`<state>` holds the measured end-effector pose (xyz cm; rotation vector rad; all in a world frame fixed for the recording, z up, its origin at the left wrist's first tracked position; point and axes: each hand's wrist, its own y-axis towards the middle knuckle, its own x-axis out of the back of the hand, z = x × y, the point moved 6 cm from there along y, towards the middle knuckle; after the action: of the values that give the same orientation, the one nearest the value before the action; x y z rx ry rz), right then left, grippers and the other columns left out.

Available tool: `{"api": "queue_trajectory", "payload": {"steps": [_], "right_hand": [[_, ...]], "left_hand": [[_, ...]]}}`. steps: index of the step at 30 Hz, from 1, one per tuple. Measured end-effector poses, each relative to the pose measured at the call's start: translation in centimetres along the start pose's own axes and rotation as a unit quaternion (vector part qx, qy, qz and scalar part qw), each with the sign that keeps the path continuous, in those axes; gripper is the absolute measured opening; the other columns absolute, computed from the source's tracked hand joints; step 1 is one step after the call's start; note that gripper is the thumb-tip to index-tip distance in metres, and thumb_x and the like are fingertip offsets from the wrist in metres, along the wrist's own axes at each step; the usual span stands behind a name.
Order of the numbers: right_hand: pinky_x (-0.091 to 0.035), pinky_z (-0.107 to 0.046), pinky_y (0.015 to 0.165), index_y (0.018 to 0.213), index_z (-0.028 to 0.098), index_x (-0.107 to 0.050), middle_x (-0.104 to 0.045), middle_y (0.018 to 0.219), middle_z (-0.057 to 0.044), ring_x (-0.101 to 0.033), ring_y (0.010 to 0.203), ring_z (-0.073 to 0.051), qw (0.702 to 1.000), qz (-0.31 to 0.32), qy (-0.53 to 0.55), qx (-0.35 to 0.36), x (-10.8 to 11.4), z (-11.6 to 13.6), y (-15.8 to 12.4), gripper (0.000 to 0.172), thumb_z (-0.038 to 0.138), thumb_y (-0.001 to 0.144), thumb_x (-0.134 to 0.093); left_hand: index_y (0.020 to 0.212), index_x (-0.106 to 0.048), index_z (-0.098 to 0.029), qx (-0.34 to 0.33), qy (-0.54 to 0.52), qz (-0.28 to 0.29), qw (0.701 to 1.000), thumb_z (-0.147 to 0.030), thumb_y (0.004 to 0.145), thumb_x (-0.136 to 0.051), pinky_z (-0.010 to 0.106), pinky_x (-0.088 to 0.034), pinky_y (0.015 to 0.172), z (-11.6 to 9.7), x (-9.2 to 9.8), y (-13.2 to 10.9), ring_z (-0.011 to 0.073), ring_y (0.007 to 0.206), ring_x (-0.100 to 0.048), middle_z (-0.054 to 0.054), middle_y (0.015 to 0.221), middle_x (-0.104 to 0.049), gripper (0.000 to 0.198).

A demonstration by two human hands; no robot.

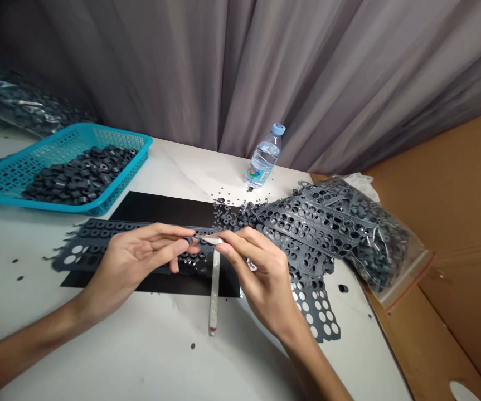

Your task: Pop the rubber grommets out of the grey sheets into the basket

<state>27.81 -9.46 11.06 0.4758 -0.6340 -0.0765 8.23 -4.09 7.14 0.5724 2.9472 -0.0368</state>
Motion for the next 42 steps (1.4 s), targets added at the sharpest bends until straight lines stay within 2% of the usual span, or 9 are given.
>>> {"api": "queue_trajectory", "payload": {"steps": [5,13,19,24,32,42], "right_hand": [[-0.052,-0.036,0.074,0.126,0.028,-0.077,-0.073,0.102,-0.006,-0.065,0.084,-0.020,1.000,0.011,-0.004,0.028,-0.1,0.1,-0.2,0.027,0.021,0.104,-0.063],[-0.050,-0.035,0.072,0.122,0.025,-0.076,-0.071,0.098,-0.006,-0.063,0.080,-0.019,0.998,0.024,-0.020,0.059,-0.1,0.7,-0.1,0.025,0.016,0.102,-0.064],[-0.052,-0.035,0.074,0.130,0.028,-0.074,-0.073,0.104,-0.007,-0.066,0.085,-0.020,0.997,0.026,-0.028,0.060,0.1,0.8,-0.2,0.032,0.017,0.102,-0.064],[-0.053,-0.036,0.072,0.130,0.028,-0.075,-0.075,0.102,-0.007,-0.067,0.082,-0.021,0.996,0.025,-0.042,0.076,0.2,1.2,-0.2,0.030,0.020,0.103,-0.064],[-0.052,-0.038,0.076,0.136,0.030,-0.070,-0.076,0.106,-0.006,-0.067,0.085,-0.021,0.990,0.010,-0.062,0.124,0.3,1.9,-0.3,0.040,0.013,0.100,-0.067],[-0.051,-0.036,0.075,0.138,0.029,-0.069,-0.076,0.105,-0.005,-0.067,0.086,-0.019,0.986,0.016,-0.069,0.149,0.0,2.0,-0.3,0.042,0.011,0.100,-0.067]], "left_hand": [[0.113,-0.079,-0.018,-0.008,0.007,0.014,1.000,-0.034,0.090,-0.081,0.028,-0.068,0.073,0.0,0.0,-0.2,0.0187,0.077,-0.078,0.007,0.099,-0.083,0.028],[0.109,-0.081,-0.019,-0.033,0.017,0.012,0.999,-0.030,0.092,-0.079,0.023,-0.066,0.069,-0.3,-0.1,-0.5,0.0137,0.070,-0.074,0.006,0.102,-0.083,0.021],[0.107,-0.081,-0.018,-0.047,0.005,0.009,0.999,-0.026,0.092,-0.078,0.024,-0.067,0.065,-0.7,-0.1,-0.6,0.0134,0.065,-0.073,0.006,0.098,-0.084,0.017],[0.105,-0.082,-0.021,-0.063,0.009,0.000,0.998,-0.022,0.092,-0.078,0.021,-0.066,0.063,-0.8,-0.1,-0.7,0.0118,0.062,-0.073,0.003,0.095,-0.084,0.014],[0.102,-0.083,-0.025,-0.111,0.060,-0.025,0.992,-0.021,0.092,-0.079,0.019,-0.064,0.065,-1.2,0.1,-0.9,0.0086,0.059,-0.071,-0.004,0.080,-0.079,0.012],[0.102,-0.082,-0.026,-0.159,0.113,-0.021,0.981,-0.016,0.093,-0.077,0.017,-0.064,0.065,-1.7,0.2,-1.2,0.0074,0.062,-0.073,-0.004,0.091,-0.081,0.014]]}}
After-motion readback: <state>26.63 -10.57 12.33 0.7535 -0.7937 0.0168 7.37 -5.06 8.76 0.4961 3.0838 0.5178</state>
